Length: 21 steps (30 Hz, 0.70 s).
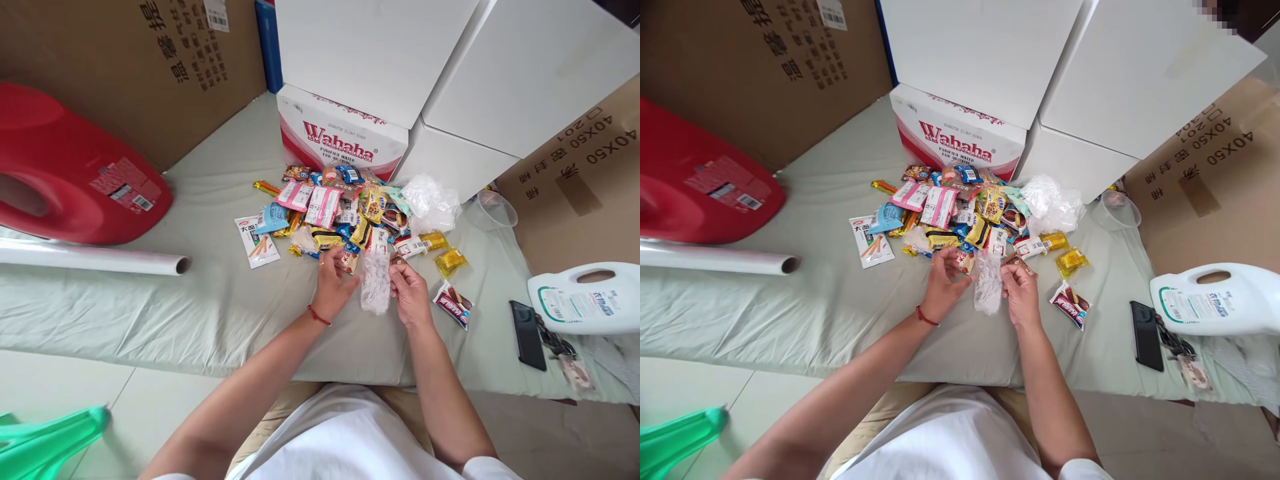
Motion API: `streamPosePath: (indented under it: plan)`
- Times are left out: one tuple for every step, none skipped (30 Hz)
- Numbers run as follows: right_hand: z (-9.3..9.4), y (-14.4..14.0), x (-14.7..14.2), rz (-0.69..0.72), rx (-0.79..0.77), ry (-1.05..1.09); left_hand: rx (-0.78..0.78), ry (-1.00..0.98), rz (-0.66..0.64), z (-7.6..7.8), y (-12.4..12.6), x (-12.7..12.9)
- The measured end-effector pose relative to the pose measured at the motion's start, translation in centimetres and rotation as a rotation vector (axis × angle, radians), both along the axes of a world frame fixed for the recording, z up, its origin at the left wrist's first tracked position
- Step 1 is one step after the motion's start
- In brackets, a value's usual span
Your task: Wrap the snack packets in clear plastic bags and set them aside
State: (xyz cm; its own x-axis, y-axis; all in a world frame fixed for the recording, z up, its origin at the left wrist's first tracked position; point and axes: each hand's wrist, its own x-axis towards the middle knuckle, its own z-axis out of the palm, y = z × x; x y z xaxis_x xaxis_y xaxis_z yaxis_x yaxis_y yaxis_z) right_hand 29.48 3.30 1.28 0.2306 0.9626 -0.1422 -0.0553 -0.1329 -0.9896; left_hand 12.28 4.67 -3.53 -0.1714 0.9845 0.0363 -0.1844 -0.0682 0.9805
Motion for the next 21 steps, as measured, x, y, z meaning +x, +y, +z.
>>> streamPosePath:
  plan:
    - [-0.1,-0.2,-0.2,-0.04,0.033,-0.047,0.044,0.069,0.041,0.2,-0.2,-0.1]
    - [-0.1,-0.4,-0.4,-0.065,0.063,-0.108,0.067,0.1,0.005,0.4,-0.4,-0.2]
    - [-0.2,-0.7,-0.7,-0.078,0.093,-0.182,0.066,0.089,-0.094,0.6,-0.5,-0.2]
    - [-0.3,-0.9,-1.0,-0.079,0.124,-0.261,0.044,0.046,-0.223,0.8,-0.7,-0.2]
    - [-0.4,-1.1,-1.3,-0.068,0.153,-0.332,0.011,-0.008,-0.345,1.0,-0.8,-0.1]
    - [-0.4,-1.2,-1.7,-0.049,0.171,-0.376,-0.02,-0.063,-0.433,1.2,-0.8,0.1]
    - [-0.5,-1.3,-2.1,-0.028,0.171,-0.378,-0.045,-0.111,-0.482,1.3,-0.9,0.2]
    - [-0.5,-1.3,-2.5,-0.011,0.153,-0.334,-0.062,-0.15,-0.505,1.4,-0.9,0.3]
    - [-0.6,-1.3,-2.9,0.004,0.118,-0.254,-0.071,-0.184,-0.515,1.4,-0.8,0.4]
    - [-0.6,-1.2,-3.3,0.019,0.075,-0.158,-0.08,-0.22,-0.527,1.3,-0.8,0.5]
    - [-0.6,-1.1,-3.6,0.027,0.036,-0.066,-0.092,-0.257,-0.537,1.2,-0.7,0.5]
    - [-0.5,-1.0,-3.9,0.027,0.012,0.008,-0.103,-0.291,-0.535,1.1,-0.6,0.5]
    - [-0.5,-1.0,-4.1,0.022,0.006,0.056,-0.115,-0.318,-0.518,1.0,-0.5,0.5]
    - [-0.4,-0.9,-4.1,0.016,0.015,0.084,-0.13,-0.341,-0.485,0.9,-0.4,0.5]
    - [-0.3,-0.9,-4.2,0.011,0.032,0.098,-0.149,-0.364,-0.448,0.8,-0.3,0.5]
    - [-0.3,-0.9,-4.1,0.004,0.05,0.101,-0.172,-0.385,-0.414,0.6,-0.2,0.5]
    - [-0.2,-0.9,-3.9,-0.008,0.066,0.092,-0.196,-0.405,-0.387,0.6,-0.1,0.5]
    - [-0.3,-1.0,-3.7,-0.028,0.08,0.069,-0.218,-0.425,-0.367,0.5,0.1,0.4]
    - [-0.3,-1.1,-3.5,-0.054,0.091,0.031,-0.236,-0.442,-0.355,0.5,0.2,0.4]
    - [-0.4,-1.2,-3.3,-0.083,0.105,-0.019,-0.246,-0.456,-0.344,0.5,0.3,0.4]
    - [-0.4,-1.4,-3.1,-0.108,0.125,-0.078,-0.25,-0.466,-0.334,0.5,0.4,0.3]
